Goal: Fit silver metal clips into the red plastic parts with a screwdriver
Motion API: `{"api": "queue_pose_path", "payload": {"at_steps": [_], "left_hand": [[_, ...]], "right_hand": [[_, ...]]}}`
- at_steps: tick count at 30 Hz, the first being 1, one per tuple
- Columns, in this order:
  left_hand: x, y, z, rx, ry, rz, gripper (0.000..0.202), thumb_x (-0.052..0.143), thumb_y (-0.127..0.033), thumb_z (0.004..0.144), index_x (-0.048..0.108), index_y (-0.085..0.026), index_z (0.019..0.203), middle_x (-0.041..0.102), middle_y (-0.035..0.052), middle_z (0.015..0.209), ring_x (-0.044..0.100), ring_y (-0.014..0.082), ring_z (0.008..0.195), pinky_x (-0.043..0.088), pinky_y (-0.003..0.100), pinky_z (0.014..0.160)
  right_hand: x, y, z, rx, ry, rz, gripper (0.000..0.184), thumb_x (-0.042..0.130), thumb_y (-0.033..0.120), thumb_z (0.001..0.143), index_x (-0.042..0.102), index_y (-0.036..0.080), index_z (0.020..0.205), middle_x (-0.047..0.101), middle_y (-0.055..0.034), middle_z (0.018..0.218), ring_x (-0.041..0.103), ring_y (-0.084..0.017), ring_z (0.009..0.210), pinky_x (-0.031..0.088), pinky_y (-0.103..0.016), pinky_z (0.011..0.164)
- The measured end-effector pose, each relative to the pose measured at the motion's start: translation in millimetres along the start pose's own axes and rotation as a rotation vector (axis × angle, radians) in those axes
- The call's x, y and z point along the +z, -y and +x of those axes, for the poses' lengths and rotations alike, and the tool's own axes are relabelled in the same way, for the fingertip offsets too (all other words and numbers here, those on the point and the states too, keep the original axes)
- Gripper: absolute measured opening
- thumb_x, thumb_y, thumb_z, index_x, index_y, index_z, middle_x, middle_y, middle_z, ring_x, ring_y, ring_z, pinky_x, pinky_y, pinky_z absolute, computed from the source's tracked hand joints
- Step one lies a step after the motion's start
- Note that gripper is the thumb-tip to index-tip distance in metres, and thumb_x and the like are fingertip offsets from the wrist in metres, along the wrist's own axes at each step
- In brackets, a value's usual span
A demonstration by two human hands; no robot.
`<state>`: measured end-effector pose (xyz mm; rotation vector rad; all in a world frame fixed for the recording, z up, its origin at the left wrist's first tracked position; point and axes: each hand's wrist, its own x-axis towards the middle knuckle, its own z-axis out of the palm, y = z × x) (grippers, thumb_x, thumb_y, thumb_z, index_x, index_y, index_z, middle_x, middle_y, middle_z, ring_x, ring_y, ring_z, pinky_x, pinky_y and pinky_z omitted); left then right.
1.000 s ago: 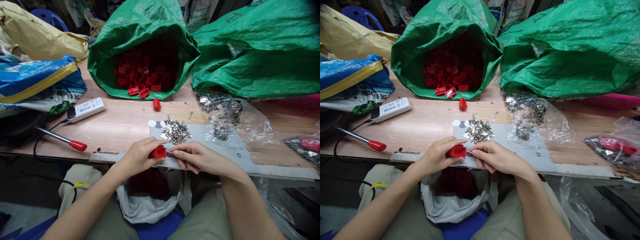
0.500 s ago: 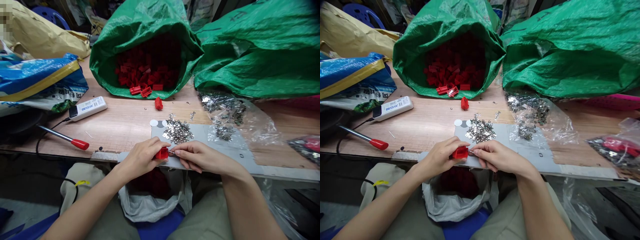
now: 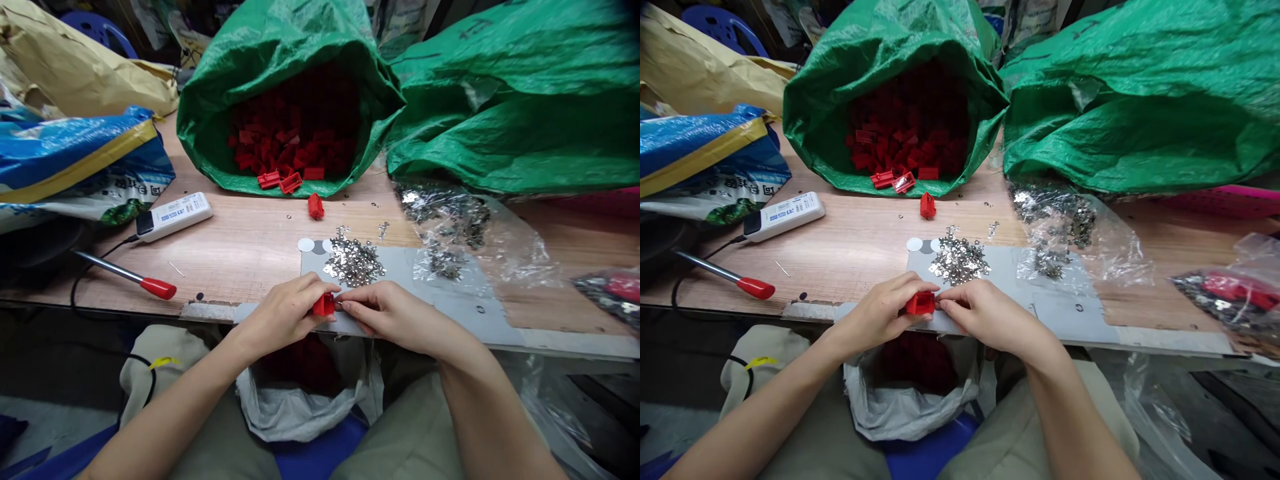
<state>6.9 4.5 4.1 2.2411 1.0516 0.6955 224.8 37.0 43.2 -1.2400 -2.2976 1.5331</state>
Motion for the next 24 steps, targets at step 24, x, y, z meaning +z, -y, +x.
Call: {"api": "queue_pose_path", "payload": {"at_steps": [24], "left_hand": [[-1.9,-2.5,1.4,-0.006,0.015,0.024,0.032,0.059,-0.021,0.092,0.057,-0.023,0.124,0.062,0.0051,0.103,0.062,0.0195,0.094,0.049,0.029,0.079]], "right_hand": [[-0.4,-3.3,3.5,0.144,0.034,0.225,0.037,0.05,0.048,0.093,0.061,0.016,0.076,0.052,0.0034,0.052,0.042,-0.007,0.038,0.031,-0.019,0.037]]}}
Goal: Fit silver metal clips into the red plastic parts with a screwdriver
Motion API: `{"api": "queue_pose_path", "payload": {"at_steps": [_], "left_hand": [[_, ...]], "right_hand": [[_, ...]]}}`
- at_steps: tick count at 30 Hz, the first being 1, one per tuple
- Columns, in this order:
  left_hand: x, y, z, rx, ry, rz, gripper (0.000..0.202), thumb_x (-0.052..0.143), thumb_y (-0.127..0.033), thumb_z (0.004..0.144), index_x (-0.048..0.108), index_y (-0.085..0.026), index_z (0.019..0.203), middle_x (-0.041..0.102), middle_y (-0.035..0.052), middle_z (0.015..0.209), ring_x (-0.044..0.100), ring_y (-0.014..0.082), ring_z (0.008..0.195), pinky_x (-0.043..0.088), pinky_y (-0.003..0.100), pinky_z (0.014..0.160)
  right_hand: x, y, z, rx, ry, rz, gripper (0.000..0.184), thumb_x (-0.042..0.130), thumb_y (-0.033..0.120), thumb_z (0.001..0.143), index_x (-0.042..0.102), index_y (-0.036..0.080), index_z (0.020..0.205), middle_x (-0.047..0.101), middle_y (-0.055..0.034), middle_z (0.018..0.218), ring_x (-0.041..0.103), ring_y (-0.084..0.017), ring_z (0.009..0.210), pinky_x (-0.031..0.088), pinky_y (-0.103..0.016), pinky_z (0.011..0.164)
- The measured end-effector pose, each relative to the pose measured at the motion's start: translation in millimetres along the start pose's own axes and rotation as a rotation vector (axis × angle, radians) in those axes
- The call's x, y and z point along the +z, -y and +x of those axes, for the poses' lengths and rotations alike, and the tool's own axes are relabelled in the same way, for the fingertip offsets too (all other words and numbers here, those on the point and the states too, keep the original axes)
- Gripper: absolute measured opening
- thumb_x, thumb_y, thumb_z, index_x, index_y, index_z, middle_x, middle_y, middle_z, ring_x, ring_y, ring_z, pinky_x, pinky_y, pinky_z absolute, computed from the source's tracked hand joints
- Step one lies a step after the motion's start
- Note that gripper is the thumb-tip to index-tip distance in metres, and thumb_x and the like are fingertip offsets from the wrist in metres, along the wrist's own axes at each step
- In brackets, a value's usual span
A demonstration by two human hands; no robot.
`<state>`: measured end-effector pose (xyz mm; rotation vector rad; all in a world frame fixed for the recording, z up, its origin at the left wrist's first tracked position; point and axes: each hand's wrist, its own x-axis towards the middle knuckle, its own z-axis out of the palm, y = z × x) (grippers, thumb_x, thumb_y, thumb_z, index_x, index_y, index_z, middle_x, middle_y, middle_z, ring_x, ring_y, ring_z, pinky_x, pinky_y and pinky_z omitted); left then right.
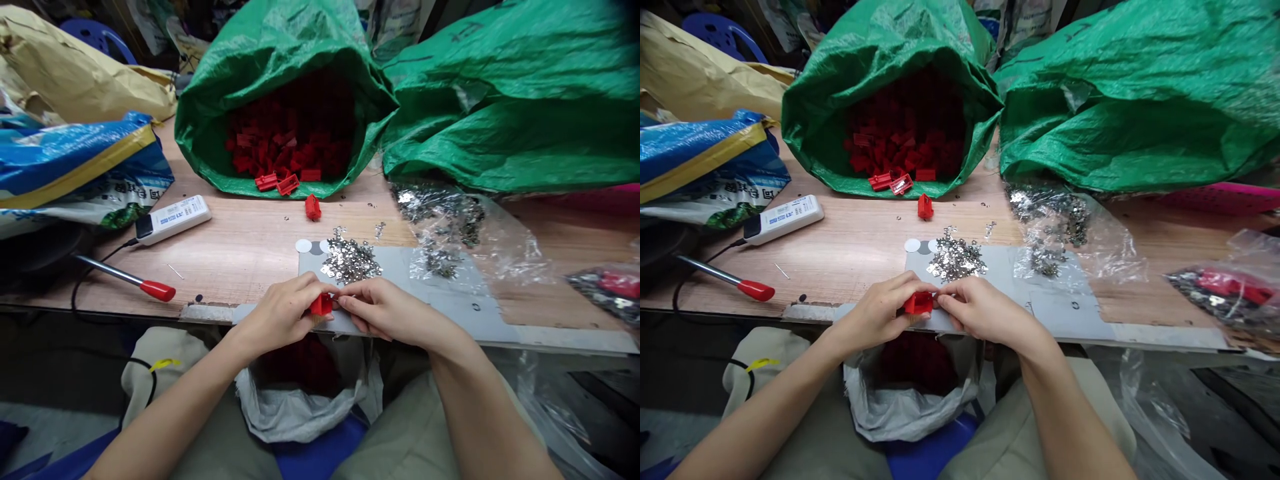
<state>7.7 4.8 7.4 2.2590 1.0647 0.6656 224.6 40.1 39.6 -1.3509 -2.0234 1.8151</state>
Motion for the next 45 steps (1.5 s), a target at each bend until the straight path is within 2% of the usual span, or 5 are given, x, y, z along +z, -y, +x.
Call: {"api": "queue_pose_path", "payload": {"at_steps": [9,30,34,39,45], "left_hand": [[2.1,-0.5,-1.7,-0.03,-0.009,0.036,0.032,0.058,-0.022,0.092,0.056,-0.024,0.124,0.062,0.0047,0.103,0.063,0.0193,0.092,0.048,0.028,0.076],[2.0,0.9,-1.3,-0.006,-0.003,0.028,0.036,0.058,-0.024,0.093,0.053,-0.022,0.129,0.062,0.0068,0.107,0.061,0.0213,0.095,0.048,0.031,0.078],[-0.5,1.6,-1.3,-0.155,-0.164,-0.345,0.033,0.068,-0.028,0.088,0.058,-0.021,0.119,0.066,0.0057,0.104,0.063,0.0183,0.093,0.048,0.03,0.081],[-5.5,0.8,4.0,-0.443,-0.414,-1.185,0.033,0.066,-0.047,0.087,0.054,-0.017,0.09,0.065,0.0015,0.081,0.048,0.0045,0.05,0.031,0.016,0.044],[-6.3,-2.9,5.4,-0.589,-0.285,-1.683,0.042,0.068,-0.052,0.084,0.055,-0.013,0.078,0.054,-0.0038,0.062,0.037,-0.0006,0.038,0.023,0.012,0.039]], "right_hand": [[-8.2,-5.7,2.0,-0.009,0.103,0.058,0.042,0.054,0.054,0.091,0.068,0.015,0.096,0.055,0.0043,0.054,0.039,-0.007,0.038,0.029,-0.019,0.037],[-6.8,-0.4,2.9,-0.055,0.053,-0.112,0.042,0.05,0.045,0.093,0.055,0.017,0.063,0.049,0.0032,0.051,0.038,-0.008,0.043,0.029,-0.021,0.043],[-12.7,-4.6,-4.1,-0.075,0.092,0.074,0.041,0.054,0.05,0.093,0.067,0.015,0.111,0.059,0.0019,0.063,0.042,-0.007,0.041,0.032,-0.02,0.041],[8.9,3.6,-1.1,-0.327,-0.24,0.049,0.049,0.056,0.039,0.095,0.055,0.017,0.138,0.062,0.0003,0.067,0.046,-0.009,0.048,0.038,-0.02,0.045],[35.8,3.0,16.8,-0.657,-0.438,-0.155,0.042,0.054,0.026,0.097,0.059,0.021,0.138,0.069,-0.0001,0.073,0.057,-0.01,0.058,0.049,-0.022,0.063]]}}
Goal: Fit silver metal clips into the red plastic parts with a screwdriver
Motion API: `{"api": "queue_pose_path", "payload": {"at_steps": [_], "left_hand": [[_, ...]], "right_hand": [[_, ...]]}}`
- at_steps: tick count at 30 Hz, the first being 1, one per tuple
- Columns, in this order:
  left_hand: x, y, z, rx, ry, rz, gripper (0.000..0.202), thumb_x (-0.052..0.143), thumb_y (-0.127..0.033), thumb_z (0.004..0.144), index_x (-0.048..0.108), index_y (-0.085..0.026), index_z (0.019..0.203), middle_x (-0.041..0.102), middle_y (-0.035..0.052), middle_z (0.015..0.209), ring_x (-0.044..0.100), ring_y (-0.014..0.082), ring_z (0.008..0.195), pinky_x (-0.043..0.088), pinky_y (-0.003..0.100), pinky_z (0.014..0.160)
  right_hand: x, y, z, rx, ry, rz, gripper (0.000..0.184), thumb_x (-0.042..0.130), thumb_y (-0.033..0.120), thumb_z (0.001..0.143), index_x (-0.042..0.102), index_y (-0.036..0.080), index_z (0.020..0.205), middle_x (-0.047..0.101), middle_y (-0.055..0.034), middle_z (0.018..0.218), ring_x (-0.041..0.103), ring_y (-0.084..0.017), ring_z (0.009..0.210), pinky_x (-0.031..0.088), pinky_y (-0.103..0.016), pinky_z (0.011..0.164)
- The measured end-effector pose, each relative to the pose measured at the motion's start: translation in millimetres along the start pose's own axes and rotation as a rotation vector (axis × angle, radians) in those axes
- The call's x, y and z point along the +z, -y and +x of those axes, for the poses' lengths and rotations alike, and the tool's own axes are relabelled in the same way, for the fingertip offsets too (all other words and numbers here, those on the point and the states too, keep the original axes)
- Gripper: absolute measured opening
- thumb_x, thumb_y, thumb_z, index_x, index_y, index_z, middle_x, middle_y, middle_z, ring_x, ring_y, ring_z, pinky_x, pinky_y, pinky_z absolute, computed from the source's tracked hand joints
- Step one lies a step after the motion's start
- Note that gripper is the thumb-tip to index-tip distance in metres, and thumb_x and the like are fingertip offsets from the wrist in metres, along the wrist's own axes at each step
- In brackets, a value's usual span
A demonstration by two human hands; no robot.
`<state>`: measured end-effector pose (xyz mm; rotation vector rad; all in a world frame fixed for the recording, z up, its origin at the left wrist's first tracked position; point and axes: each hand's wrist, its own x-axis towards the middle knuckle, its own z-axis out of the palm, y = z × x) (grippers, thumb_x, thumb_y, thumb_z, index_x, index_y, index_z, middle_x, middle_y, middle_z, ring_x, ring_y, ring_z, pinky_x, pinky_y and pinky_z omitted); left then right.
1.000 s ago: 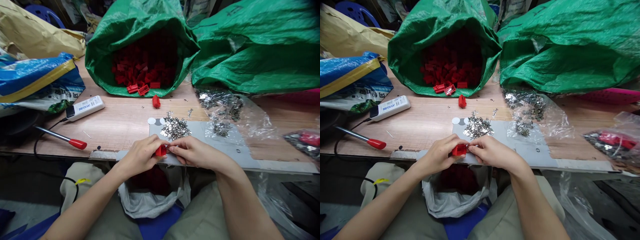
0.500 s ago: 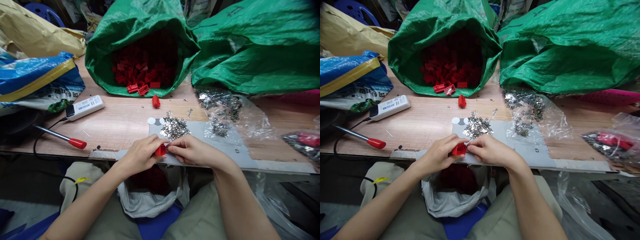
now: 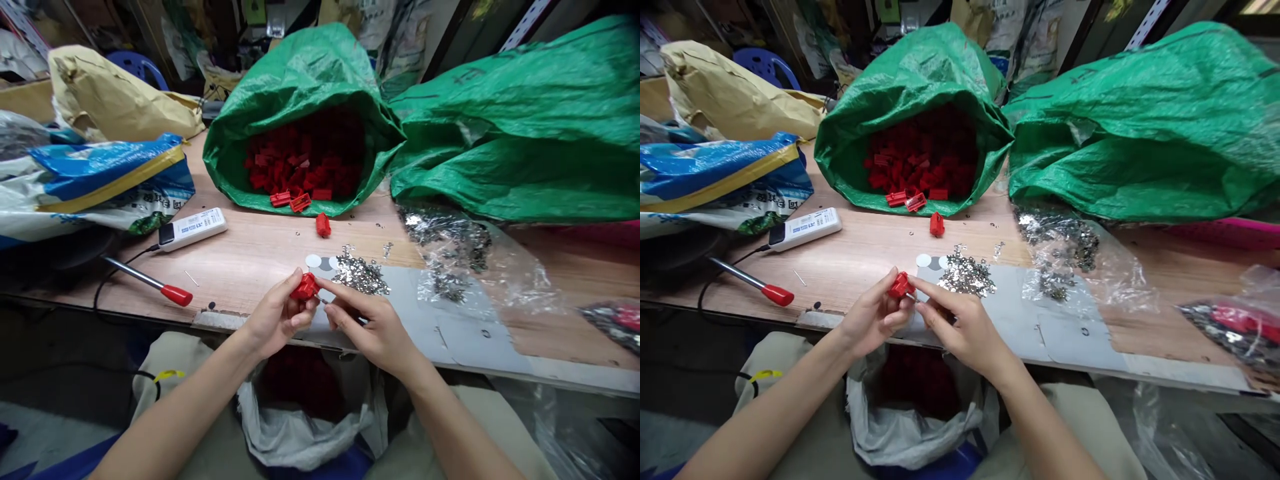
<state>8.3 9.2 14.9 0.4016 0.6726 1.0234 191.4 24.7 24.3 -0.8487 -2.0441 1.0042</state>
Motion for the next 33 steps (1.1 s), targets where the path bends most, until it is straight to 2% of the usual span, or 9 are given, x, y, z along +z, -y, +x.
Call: {"api": "queue_pose_path", "payload": {"at_steps": [4,10,14,19,23,26,29,31,33], "left_hand": [[-3.8,1.6,0.5,-0.111,0.041,-0.17,0.039,0.07,-0.045,0.085,0.053,-0.013,0.069,0.044,-0.0069,0.053,0.037,0.0008,0.037,0.03,0.013,0.038],[-9.0,-1.0,4.2,-0.231,0.019,-0.358,0.03,0.058,-0.036,0.095,0.059,-0.013,0.075,0.043,-0.0062,0.051,0.038,0.0026,0.034,0.022,0.013,0.033],[-7.0,-3.8,2.6,-0.247,0.003,-0.408,0.04,0.043,-0.036,0.101,0.059,-0.013,0.073,0.04,-0.0057,0.05,0.037,0.0031,0.033,0.021,0.013,0.033],[-8.5,-3.7,4.1,-0.246,0.008,-0.422,0.044,0.039,-0.037,0.102,0.055,-0.013,0.069,0.035,-0.0068,0.05,0.034,0.0031,0.033,0.021,0.014,0.034],[-12.7,-1.6,5.9,-0.203,0.059,-0.378,0.031,0.048,-0.035,0.099,0.055,-0.014,0.077,0.033,-0.0083,0.052,0.03,0.0027,0.035,0.02,0.014,0.036],[-11.2,-2.4,1.6,-0.125,0.131,-0.267,0.025,0.06,-0.035,0.092,0.049,-0.018,0.078,0.033,-0.0093,0.055,0.022,0.0017,0.037,0.018,0.014,0.037],[-6.6,-4.4,-7.1,0.017,0.203,-0.02,0.036,0.064,-0.044,0.088,0.039,-0.021,0.076,0.034,-0.0096,0.057,0.018,0.0022,0.039,0.018,0.015,0.04],[-4.7,-4.4,-11.7,0.16,0.172,0.267,0.037,0.066,-0.047,0.086,0.039,-0.022,0.081,0.039,-0.0096,0.058,0.023,0.0036,0.041,0.02,0.016,0.042],[-4.7,-2.2,-13.3,0.317,0.059,0.643,0.035,0.07,-0.043,0.084,0.042,-0.024,0.092,0.047,-0.0087,0.062,0.032,0.0059,0.046,0.026,0.017,0.046]], "right_hand": [[3.5,-3.3,3.8,-0.109,-0.057,-0.055,0.041,0.055,0.019,0.096,0.061,0.024,0.137,0.076,-0.0048,0.095,0.069,-0.014,0.076,0.054,-0.025,0.076],[5.9,-4.9,6.8,-0.231,-0.002,-0.044,0.048,0.052,0.011,0.097,0.054,0.027,0.142,0.074,-0.0042,0.118,0.071,-0.014,0.094,0.054,-0.024,0.083],[7.0,-10.0,7.1,-0.267,0.006,-0.105,0.047,0.049,0.012,0.098,0.054,0.025,0.142,0.075,-0.0057,0.11,0.071,-0.016,0.092,0.054,-0.027,0.082],[11.0,-9.5,7.7,-0.297,-0.059,-0.188,0.04,0.048,0.013,0.098,0.062,0.02,0.135,0.076,-0.007,0.091,0.067,-0.015,0.074,0.053,-0.025,0.066],[19.2,-2.3,9.9,-0.195,-0.097,-0.023,0.035,0.052,0.017,0.096,0.07,0.022,0.125,0.077,-0.0057,0.092,0.068,-0.015,0.073,0.053,-0.025,0.066],[13.1,-5.1,13.7,0.0,-0.181,0.098,0.031,0.056,0.024,0.093,0.074,0.022,0.118,0.074,-0.0043,0.08,0.063,-0.014,0.062,0.051,-0.025,0.057],[-18.3,-21.6,17.5,0.215,-0.459,0.1,0.041,0.055,0.037,0.093,0.069,0.019,0.127,0.06,0.0006,0.061,0.045,-0.011,0.045,0.037,-0.023,0.041],[-48.5,-37.6,18.7,0.284,-0.576,-0.027,0.05,0.057,0.042,0.091,0.062,0.018,0.136,0.059,0.0007,0.064,0.043,-0.011,0.046,0.036,-0.024,0.042],[-75.6,-53.6,19.1,0.335,-0.671,-0.319,0.051,0.061,0.042,0.087,0.065,0.016,0.131,0.062,-0.0018,0.067,0.049,-0.014,0.054,0.04,-0.027,0.05]]}}
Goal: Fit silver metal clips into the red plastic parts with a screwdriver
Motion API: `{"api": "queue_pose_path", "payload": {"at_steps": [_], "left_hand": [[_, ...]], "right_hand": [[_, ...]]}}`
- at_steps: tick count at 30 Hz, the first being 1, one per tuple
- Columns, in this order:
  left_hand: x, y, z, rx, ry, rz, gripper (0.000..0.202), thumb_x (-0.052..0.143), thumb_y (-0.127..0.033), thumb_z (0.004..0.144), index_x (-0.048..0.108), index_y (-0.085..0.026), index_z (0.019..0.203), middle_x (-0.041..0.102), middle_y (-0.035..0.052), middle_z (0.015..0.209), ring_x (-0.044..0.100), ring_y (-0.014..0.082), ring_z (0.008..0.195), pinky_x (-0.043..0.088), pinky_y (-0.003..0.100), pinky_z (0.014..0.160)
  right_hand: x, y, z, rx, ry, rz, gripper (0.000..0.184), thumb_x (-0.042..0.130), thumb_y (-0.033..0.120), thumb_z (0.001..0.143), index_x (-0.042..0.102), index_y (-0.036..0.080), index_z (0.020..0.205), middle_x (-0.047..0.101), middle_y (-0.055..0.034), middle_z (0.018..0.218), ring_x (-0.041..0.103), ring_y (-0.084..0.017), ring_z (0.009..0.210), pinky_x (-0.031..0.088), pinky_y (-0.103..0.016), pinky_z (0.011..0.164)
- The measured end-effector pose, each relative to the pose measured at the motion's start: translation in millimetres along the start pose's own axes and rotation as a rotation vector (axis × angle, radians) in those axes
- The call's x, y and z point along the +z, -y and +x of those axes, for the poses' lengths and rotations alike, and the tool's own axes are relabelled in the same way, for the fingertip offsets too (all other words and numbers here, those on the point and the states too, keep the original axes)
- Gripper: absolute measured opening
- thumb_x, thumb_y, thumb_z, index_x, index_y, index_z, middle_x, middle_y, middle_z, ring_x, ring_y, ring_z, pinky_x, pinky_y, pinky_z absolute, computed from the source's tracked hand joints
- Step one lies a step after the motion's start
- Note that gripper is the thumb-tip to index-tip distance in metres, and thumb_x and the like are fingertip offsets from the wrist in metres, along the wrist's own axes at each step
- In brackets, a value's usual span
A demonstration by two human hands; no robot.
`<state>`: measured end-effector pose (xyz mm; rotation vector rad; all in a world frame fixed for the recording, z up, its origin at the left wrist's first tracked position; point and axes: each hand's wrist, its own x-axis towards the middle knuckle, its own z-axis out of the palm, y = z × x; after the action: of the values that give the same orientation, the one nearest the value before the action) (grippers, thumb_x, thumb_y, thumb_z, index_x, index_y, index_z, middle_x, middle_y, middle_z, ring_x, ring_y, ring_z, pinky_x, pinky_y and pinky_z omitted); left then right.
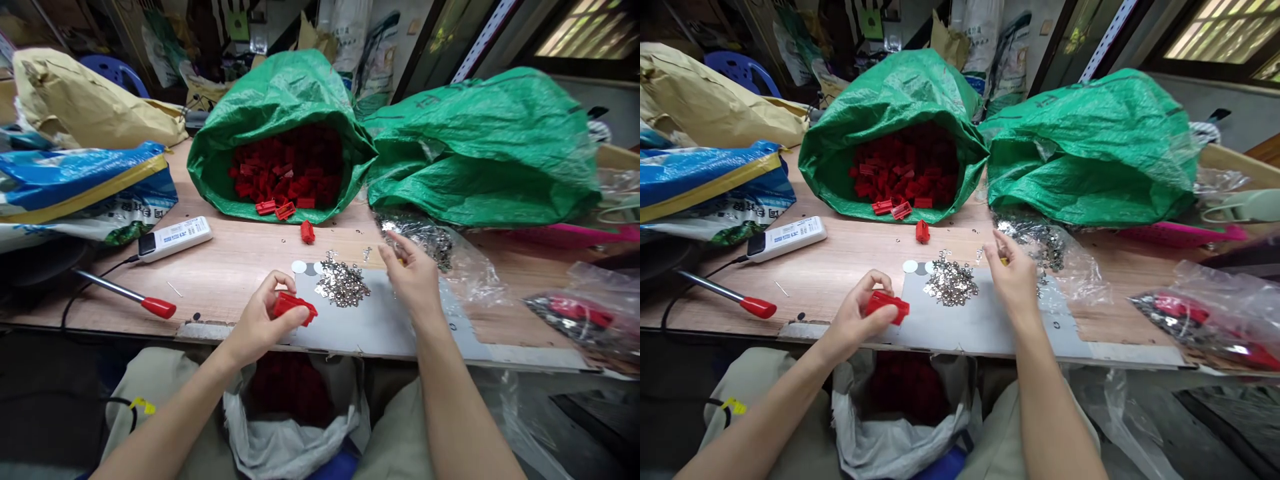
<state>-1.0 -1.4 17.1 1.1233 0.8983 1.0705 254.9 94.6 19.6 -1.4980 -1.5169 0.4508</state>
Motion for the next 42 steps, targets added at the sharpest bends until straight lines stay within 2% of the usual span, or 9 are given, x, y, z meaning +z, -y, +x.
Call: {"api": "queue_pose_path", "payload": {"at_steps": [4,7,14,23,28,31,34,37,42], "left_hand": [[2.4,9.7,1.0,0.163,-0.097,0.727,0.027,0.069,-0.03,0.083,0.048,-0.024,0.098,0.057,-0.005,0.07,0.049,0.0112,0.059,0.037,0.023,0.059],[3.9,15.0,2.5,0.212,-0.054,0.919,0.022,0.068,-0.027,0.082,0.053,-0.022,0.097,0.06,-0.0031,0.074,0.054,0.0136,0.063,0.04,0.026,0.062],[2.6,14.0,4.1,0.377,-0.036,0.861,0.021,0.071,-0.023,0.081,0.066,-0.022,0.101,0.062,0.0035,0.092,0.058,0.0158,0.076,0.043,0.025,0.064],[2.1,14.3,8.9,0.284,-0.11,0.521,0.025,0.074,-0.021,0.079,0.073,-0.023,0.104,0.07,0.0055,0.101,0.062,0.0151,0.079,0.048,0.02,0.06],[2.5,18.1,8.3,0.195,-0.222,0.339,0.031,0.079,-0.028,0.076,0.069,-0.021,0.105,0.07,0.0043,0.1,0.065,0.0129,0.073,0.055,0.022,0.066],[4.5,19.3,7.0,0.235,-0.295,0.323,0.03,0.08,-0.028,0.075,0.068,-0.021,0.101,0.069,0.0044,0.1,0.067,0.0146,0.079,0.059,0.024,0.07],[7.0,17.8,6.4,0.361,-0.323,0.407,0.023,0.079,-0.027,0.077,0.069,-0.021,0.096,0.067,0.0051,0.098,0.066,0.0168,0.09,0.06,0.026,0.074],[8.2,16.7,6.5,0.472,-0.343,0.481,0.018,0.077,-0.024,0.077,0.069,-0.021,0.093,0.066,0.0057,0.095,0.065,0.0174,0.089,0.06,0.025,0.069],[7.4,18.9,6.7,0.554,-0.39,0.552,0.017,0.076,-0.015,0.074,0.069,-0.022,0.087,0.064,0.0043,0.086,0.063,0.0165,0.082,0.054,0.021,0.059]], "right_hand": [[-5.9,-21.1,18.7,-0.027,0.072,-0.434,0.036,0.064,0.034,0.082,0.076,0.017,0.112,0.073,-0.0087,0.082,0.063,-0.024,0.074,0.045,-0.033,0.068],[1.4,-20.5,17.0,-0.011,0.133,-0.598,0.028,0.061,0.035,0.084,0.078,0.022,0.102,0.076,-0.0092,0.087,0.066,-0.026,0.078,0.044,-0.032,0.066],[4.4,-16.7,13.0,-0.043,0.169,-0.685,0.029,0.058,0.038,0.088,0.076,0.026,0.107,0.077,-0.0081,0.096,0.068,-0.027,0.083,0.044,-0.032,0.065],[9.7,-22.7,10.7,-0.188,0.203,-0.632,0.023,0.059,0.033,0.088,0.079,0.027,0.098,0.078,-0.0065,0.092,0.067,-0.025,0.081,0.044,-0.031,0.065],[1.7,-15.4,10.6,-0.198,0.077,-0.364,0.017,0.063,0.03,0.084,0.076,0.02,0.084,0.075,-0.0086,0.094,0.065,-0.023,0.082,0.046,-0.033,0.071],[-0.7,6.1,-5.1,-0.099,0.026,-0.032,0.023,0.069,0.039,0.082,0.075,0.018,0.086,0.073,-0.007,0.085,0.058,-0.018,0.065,0.043,-0.03,0.058],[7.3,34.5,-31.8,0.095,0.231,0.254,0.031,0.077,0.046,0.075,0.075,0.018,0.087,0.064,-0.0012,0.065,0.048,-0.012,0.05,0.037,-0.027,0.048],[22.9,54.0,-53.9,0.153,0.384,0.426,0.031,0.081,0.043,0.072,0.074,0.018,0.089,0.067,-0.0015,0.07,0.056,-0.014,0.057,0.045,-0.027,0.054],[42.4,59.0,-62.9,0.148,0.399,0.478,0.024,0.079,0.037,0.074,0.074,0.019,0.088,0.072,-0.0033,0.079,0.066,-0.018,0.073,0.053,-0.029,0.068]]}}
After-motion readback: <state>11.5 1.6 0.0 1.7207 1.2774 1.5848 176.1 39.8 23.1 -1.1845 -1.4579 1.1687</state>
